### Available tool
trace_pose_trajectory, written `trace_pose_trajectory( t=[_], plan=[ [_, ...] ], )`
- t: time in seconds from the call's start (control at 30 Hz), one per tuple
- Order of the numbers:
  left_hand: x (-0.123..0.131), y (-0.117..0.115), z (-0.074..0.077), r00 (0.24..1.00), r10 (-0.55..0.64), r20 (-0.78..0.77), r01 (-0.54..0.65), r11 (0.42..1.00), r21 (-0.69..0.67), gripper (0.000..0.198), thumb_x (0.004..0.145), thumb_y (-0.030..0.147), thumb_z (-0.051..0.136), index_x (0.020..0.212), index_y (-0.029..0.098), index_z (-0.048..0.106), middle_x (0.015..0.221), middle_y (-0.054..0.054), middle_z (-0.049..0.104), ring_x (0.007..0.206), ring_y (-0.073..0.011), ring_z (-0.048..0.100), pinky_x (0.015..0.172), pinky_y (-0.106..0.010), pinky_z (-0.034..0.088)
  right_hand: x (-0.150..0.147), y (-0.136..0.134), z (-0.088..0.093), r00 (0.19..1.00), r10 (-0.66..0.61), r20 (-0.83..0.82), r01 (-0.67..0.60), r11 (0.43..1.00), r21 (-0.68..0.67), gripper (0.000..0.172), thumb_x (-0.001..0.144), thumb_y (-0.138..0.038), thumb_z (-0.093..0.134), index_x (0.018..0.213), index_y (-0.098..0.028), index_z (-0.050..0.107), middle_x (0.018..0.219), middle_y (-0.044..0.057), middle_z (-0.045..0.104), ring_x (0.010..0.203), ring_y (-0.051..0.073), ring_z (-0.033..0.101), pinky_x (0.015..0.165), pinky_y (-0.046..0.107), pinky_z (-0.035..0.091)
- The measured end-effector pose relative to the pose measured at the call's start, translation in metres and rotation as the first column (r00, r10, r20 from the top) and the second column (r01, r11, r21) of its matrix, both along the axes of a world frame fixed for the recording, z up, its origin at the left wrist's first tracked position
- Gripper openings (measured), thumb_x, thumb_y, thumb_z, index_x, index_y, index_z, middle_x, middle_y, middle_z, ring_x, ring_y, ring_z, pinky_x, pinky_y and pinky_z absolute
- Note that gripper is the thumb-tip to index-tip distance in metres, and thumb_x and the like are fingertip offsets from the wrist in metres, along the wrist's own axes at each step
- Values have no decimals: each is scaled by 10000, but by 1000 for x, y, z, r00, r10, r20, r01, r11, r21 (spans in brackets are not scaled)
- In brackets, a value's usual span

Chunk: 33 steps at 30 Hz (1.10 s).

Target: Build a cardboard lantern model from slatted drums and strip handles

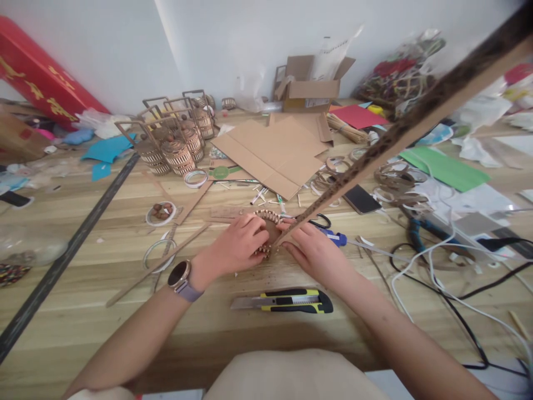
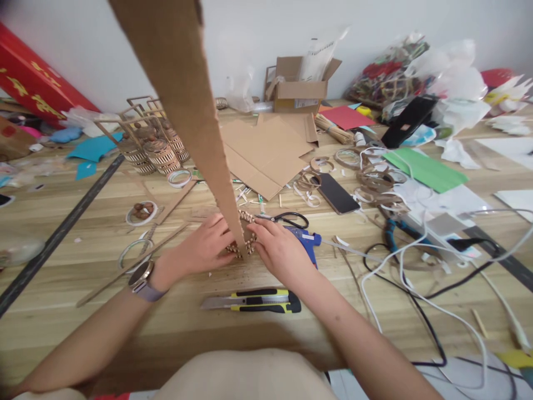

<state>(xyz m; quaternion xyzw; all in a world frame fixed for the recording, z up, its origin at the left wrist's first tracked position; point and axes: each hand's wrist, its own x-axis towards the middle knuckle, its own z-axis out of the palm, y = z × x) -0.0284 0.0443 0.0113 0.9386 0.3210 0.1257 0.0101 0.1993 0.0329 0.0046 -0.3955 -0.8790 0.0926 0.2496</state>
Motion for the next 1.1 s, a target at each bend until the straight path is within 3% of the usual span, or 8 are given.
trace_pose_trajectory(
  t=[0.1, 0.23, 0.33, 0.47, 0.57, 0.73, 0.9, 1.1],
  plan=[
    [-2, -4, -3, 1000, 19, 12, -20, 996, 87, 314, 876, 292, 635, 1136, 124, 578, 1285, -184, 540, 1231, -349, 458, 1024, -516, 413, 0, -1, 0, 1000, -2, 5, 2, 1000, -15, 320, 928, -155, 492, 1239, -177, 562, 1237, 162, 640, 1154, 308, 623, 955, 500, 543],
    [-4, -14, -13, 982, 97, 159, -124, 977, 174, 471, 883, 301, 645, 1281, 115, 477, 1415, -242, 429, 1304, -386, 418, 1040, -563, 400, 1, -1, 0, 1000, -4, 4, 4, 1000, -19, 354, 921, -148, 498, 1271, -187, 537, 1288, 163, 606, 1204, 314, 597, 991, 511, 520],
    [-3, -22, -26, 926, 189, 326, -226, 971, 80, 602, 891, 304, 646, 1400, 158, 361, 1450, -233, 399, 1346, -361, 412, 1064, -552, 407, 1, 0, 0, 1000, -5, 13, 5, 1000, -30, 359, 921, -147, 499, 1275, -193, 531, 1281, 160, 603, 1215, 314, 592, 989, 513, 522],
    [1, -32, -44, 802, 357, 480, -307, 934, -183, 755, 882, 320, 669, 1489, 209, 234, 1415, -191, 475, 1311, -320, 483, 1059, -517, 446, 1, 0, 0, 999, -11, 31, 12, 1000, -29, 340, 929, -166, 498, 1266, -192, 539, 1275, 162, 610, 1206, 316, 598, 984, 521, 524],
    [1, -34, -51, 745, 439, 503, -318, 896, -311, 796, 865, 328, 698, 1504, 241, 232, 1405, -163, 512, 1263, -307, 534, 1050, -506, 461, 0, 0, 0, 1000, -10, 29, 11, 1000, -24, 343, 926, -168, 502, 1265, -188, 546, 1268, 164, 616, 1193, 313, 605, 979, 516, 529],
    [0, -33, -59, 655, 502, 565, -302, 859, -414, 796, 851, 339, 717, 1500, 252, 264, 1379, -149, 538, 1173, -284, 595, 1005, -479, 503, 0, -1, 1, 998, -21, 53, 22, 1000, -21, 360, 911, -168, 530, 1270, -161, 552, 1257, 177, 619, 1177, 319, 613, 964, 503, 540],
    [0, -34, -64, 642, 512, 571, -281, 849, -447, 737, 869, 256, 680, 1491, 258, 285, 1392, -142, 517, 1212, -279, 571, 1038, -488, 483, 0, -1, 3, 998, -21, 61, 23, 999, -37, 375, 913, -179, 529, 1287, -176, 536, 1274, 170, 614, 1192, 314, 606, 977, 506, 531],
    [-7, -41, -60, 698, 482, 530, -291, 867, -405, 704, 845, 121, 554, 1484, 198, 269, 1409, -168, 477, 1174, -246, 578, 1016, -485, 490, 1, -2, 5, 998, -16, 68, 19, 999, -39, 380, 913, -197, 540, 1293, -191, 531, 1258, 169, 623, 1180, 328, 618, 963, 531, 536]
  ],
)
